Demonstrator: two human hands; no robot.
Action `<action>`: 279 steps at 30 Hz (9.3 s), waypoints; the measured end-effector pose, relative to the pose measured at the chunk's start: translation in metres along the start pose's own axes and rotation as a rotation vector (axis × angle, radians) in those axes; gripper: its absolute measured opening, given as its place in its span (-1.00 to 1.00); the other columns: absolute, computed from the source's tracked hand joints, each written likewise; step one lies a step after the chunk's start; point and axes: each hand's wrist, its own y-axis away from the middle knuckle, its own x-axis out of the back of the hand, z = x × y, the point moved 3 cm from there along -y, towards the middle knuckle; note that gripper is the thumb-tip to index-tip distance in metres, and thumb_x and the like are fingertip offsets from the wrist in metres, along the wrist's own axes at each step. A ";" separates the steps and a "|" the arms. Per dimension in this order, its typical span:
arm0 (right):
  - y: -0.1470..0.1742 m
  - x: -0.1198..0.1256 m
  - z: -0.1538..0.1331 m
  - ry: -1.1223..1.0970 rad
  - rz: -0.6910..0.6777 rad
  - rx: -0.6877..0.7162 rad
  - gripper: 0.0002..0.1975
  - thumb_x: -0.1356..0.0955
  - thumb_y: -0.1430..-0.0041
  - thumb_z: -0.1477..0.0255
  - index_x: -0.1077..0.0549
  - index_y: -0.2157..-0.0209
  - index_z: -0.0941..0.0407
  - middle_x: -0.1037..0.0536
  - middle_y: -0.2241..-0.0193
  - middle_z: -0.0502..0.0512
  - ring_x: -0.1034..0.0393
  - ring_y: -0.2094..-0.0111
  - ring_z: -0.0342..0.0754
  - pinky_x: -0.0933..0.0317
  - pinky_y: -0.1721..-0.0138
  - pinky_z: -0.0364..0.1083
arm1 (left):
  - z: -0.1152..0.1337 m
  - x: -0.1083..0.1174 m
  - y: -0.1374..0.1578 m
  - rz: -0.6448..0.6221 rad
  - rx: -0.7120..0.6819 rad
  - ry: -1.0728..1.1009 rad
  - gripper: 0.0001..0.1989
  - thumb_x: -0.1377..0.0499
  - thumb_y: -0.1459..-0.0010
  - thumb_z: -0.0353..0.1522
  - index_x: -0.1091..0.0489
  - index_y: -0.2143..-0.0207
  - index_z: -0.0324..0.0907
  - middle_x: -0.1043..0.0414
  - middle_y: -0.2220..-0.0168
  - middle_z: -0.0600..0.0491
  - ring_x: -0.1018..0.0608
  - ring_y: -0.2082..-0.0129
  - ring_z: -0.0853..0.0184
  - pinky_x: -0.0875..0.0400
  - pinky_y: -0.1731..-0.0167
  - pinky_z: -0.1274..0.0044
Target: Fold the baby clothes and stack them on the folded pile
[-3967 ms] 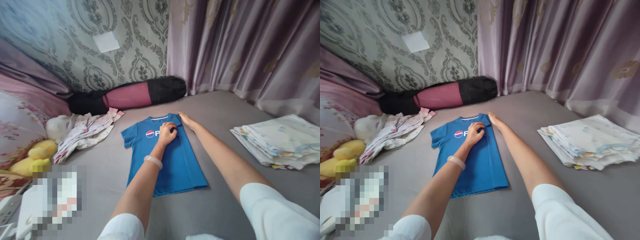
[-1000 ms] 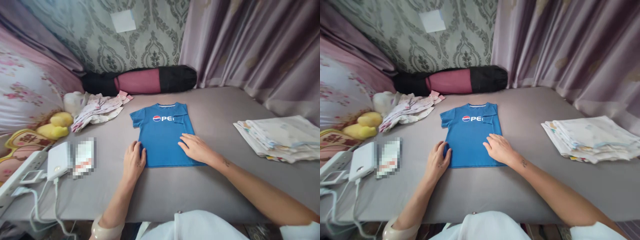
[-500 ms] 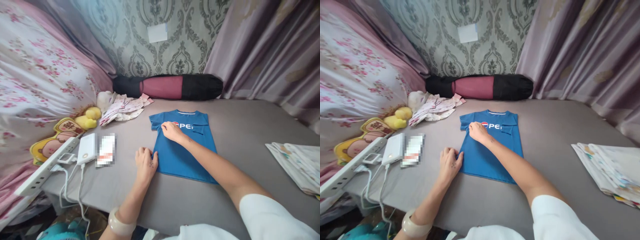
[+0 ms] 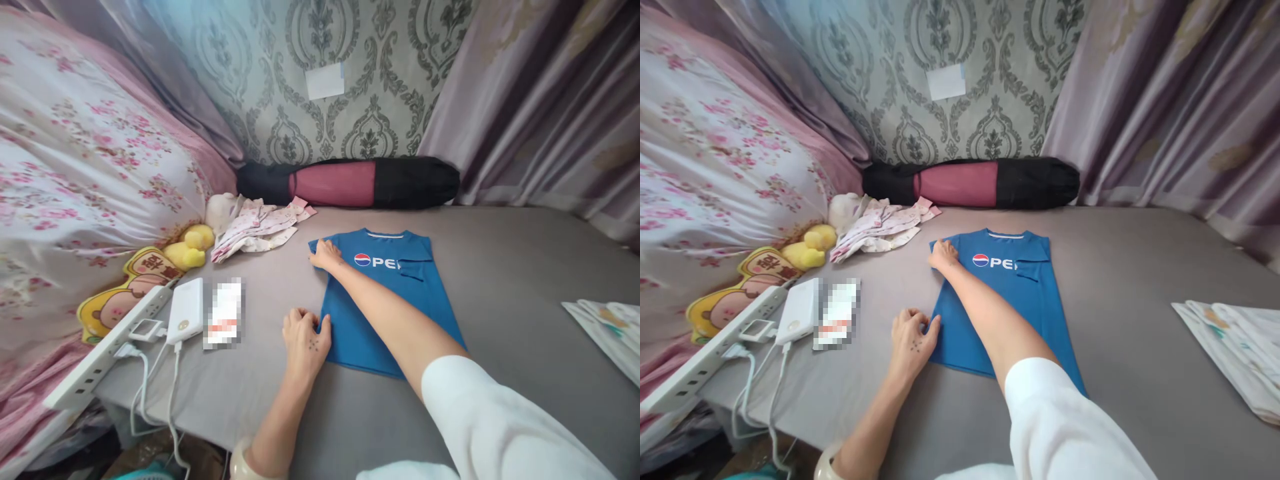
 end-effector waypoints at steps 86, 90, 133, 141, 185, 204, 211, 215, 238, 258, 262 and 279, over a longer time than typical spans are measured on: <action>0.034 0.005 0.105 0.288 0.109 0.115 -0.33 0.00 -0.37 0.22 0.03 -0.34 0.39 0.11 -0.37 0.30 0.27 -0.38 0.10 0.39 -0.33 0.10 | 0.033 -0.009 0.018 -0.356 -0.747 -0.042 -0.51 0.10 -0.36 -0.18 -0.16 -0.27 -0.12 -0.11 -0.31 -0.06 -0.12 -0.34 0.17 -0.03 -0.29 0.15; 0.033 0.002 0.108 0.277 0.114 0.112 -0.32 0.00 -0.37 0.21 0.03 -0.34 0.37 0.12 -0.38 0.27 0.28 -0.38 0.08 0.40 -0.33 0.10 | 0.031 -0.009 0.017 -0.351 -0.739 -0.026 -0.52 0.08 -0.36 -0.17 -0.22 -0.23 -0.13 -0.15 -0.30 -0.06 -0.16 -0.32 0.17 -0.09 -0.28 0.16; 0.037 0.038 0.111 0.172 0.260 0.178 -0.76 -0.23 -0.23 0.53 -0.46 0.12 0.13 -0.51 0.06 0.19 -0.36 0.03 0.02 -0.16 0.01 -0.06 | 0.002 -0.016 0.001 0.211 -0.444 0.192 -0.76 -0.07 -0.27 -0.31 -0.40 0.07 -0.17 -0.43 -0.07 -0.14 -0.43 -0.14 0.12 -0.40 -0.09 0.22; 0.025 0.051 0.100 0.255 0.269 0.174 -0.58 -0.06 -0.37 0.39 -0.43 0.00 0.21 -0.44 -0.09 0.28 -0.24 -0.15 0.04 -0.04 -0.16 -0.04 | 0.021 -0.027 -0.019 0.066 -0.511 0.179 -0.67 -0.03 -0.27 -0.28 -0.33 -0.05 -0.19 -0.36 -0.13 -0.22 -0.36 -0.20 0.08 -0.32 -0.14 0.15; 0.055 0.062 0.169 0.193 0.249 0.005 -0.37 0.02 -0.36 0.29 0.02 -0.34 0.34 0.08 -0.37 0.25 0.29 -0.38 0.04 0.37 -0.34 0.11 | 0.053 -0.048 -0.056 -0.240 -0.760 0.067 -0.47 0.09 -0.34 -0.14 -0.15 -0.25 -0.19 -0.14 -0.30 -0.15 -0.12 -0.34 0.17 -0.01 -0.29 0.17; 0.144 0.066 0.204 0.182 0.137 0.020 -0.32 0.06 -0.35 0.21 0.10 -0.36 0.31 0.13 -0.38 0.23 0.32 -0.39 0.03 0.35 -0.35 0.10 | 0.045 -0.030 -0.032 -0.369 -0.773 -0.156 -0.36 0.22 -0.35 -0.06 -0.08 -0.29 -0.29 -0.01 -0.35 -0.20 -0.04 -0.36 0.12 0.07 -0.30 0.15; 0.206 0.039 0.205 0.338 0.168 0.092 -0.33 0.03 -0.36 0.20 0.02 -0.34 0.33 0.04 -0.36 0.32 0.23 -0.37 0.11 0.24 -0.34 0.16 | 0.061 -0.035 0.002 -0.383 -0.855 -0.247 -0.26 0.28 -0.34 -0.02 -0.03 -0.31 -0.41 0.06 -0.36 -0.25 0.03 -0.38 0.11 0.07 -0.32 0.22; 0.205 0.032 0.203 0.385 0.207 0.093 -0.35 0.00 -0.36 0.24 -0.02 -0.33 0.35 0.02 -0.35 0.33 0.20 -0.37 0.12 0.25 -0.34 0.15 | 0.063 -0.049 0.005 -0.402 -0.847 -0.264 -0.24 0.26 -0.33 0.00 0.01 -0.32 -0.41 0.10 -0.37 -0.25 0.04 -0.38 0.10 0.07 -0.32 0.22; 0.281 0.032 0.177 0.241 0.044 0.303 -0.39 -0.13 -0.37 0.20 -0.11 -0.31 0.25 -0.01 -0.34 0.32 0.16 -0.36 0.10 0.15 -0.33 0.19 | 0.046 -0.011 0.044 -0.426 -1.013 -0.158 -0.27 0.16 -0.30 0.02 -0.07 -0.26 -0.37 -0.05 -0.30 -0.34 -0.10 -0.33 0.01 -0.12 -0.24 0.17; 0.290 0.042 0.163 0.179 0.176 0.468 -0.66 -0.22 -0.30 0.43 -0.43 -0.06 0.07 -0.46 0.00 0.18 -0.34 -0.02 0.08 -0.27 -0.09 0.10 | 0.064 0.007 0.046 -0.367 -1.087 -0.457 -0.75 0.13 -0.34 -0.43 -0.33 0.26 -0.20 -0.39 0.32 -0.04 -0.44 0.29 0.24 -0.40 0.35 0.47; 0.291 0.046 0.173 0.199 0.224 0.388 -0.54 -0.17 -0.23 0.56 -0.34 -0.14 0.10 -0.39 -0.07 0.19 -0.26 -0.11 0.09 -0.24 -0.12 0.07 | 0.060 0.010 0.042 -0.354 -1.052 -0.379 -0.75 0.11 -0.30 -0.47 -0.29 0.07 -0.18 -0.41 0.16 -0.07 -0.45 0.17 0.23 -0.44 0.23 0.45; 0.291 0.074 0.213 0.163 0.167 0.231 -0.61 -0.21 -0.15 0.53 -0.44 0.01 0.06 -0.54 0.03 0.09 -0.43 0.04 0.05 -0.33 0.06 0.01 | 0.029 0.016 0.010 -0.329 -0.766 0.001 -0.76 -0.02 -0.26 -0.32 -0.41 0.09 -0.15 -0.51 0.24 -0.02 -0.55 0.28 0.29 -0.45 0.22 0.46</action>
